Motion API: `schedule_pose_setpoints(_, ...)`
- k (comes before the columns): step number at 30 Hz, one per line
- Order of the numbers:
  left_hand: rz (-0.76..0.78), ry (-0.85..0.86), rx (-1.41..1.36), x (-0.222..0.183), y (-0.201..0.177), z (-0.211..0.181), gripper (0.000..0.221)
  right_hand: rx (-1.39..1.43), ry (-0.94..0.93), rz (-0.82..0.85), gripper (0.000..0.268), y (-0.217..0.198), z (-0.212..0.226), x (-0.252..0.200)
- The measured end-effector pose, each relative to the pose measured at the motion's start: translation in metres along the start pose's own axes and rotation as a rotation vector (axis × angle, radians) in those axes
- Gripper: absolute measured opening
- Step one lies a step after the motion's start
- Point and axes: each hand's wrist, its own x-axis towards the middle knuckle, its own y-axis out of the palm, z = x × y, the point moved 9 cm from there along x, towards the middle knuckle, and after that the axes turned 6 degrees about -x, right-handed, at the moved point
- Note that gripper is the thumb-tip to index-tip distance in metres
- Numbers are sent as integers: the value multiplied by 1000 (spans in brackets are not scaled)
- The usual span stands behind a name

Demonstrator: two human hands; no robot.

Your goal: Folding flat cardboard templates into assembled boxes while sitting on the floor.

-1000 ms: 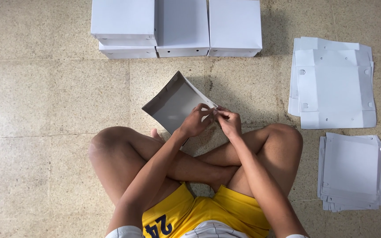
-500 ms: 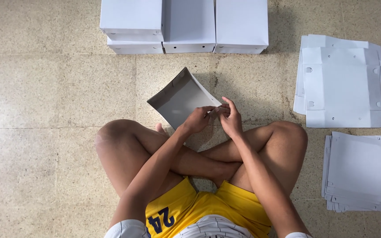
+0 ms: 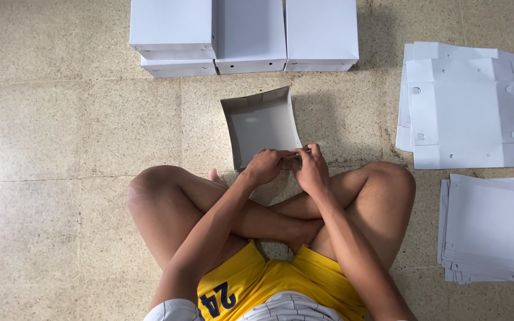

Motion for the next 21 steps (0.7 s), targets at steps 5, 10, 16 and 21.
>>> schedule_pose_setpoints(5,41,-42,126,-2,6,18,30,-10,12,47,16,6,1,2)
schedule_pose_setpoints(10,115,-127,517,-4,31,68,28,44,30,82,20,1,6,2)
schedule_pose_setpoints(16,107,-177,726,-44,8,85,33,50,58,106,18,17,-10,4)
schedule_pose_setpoints(21,113,-212,534,-45,13,102,19,34,74,103,14,5,1,7)
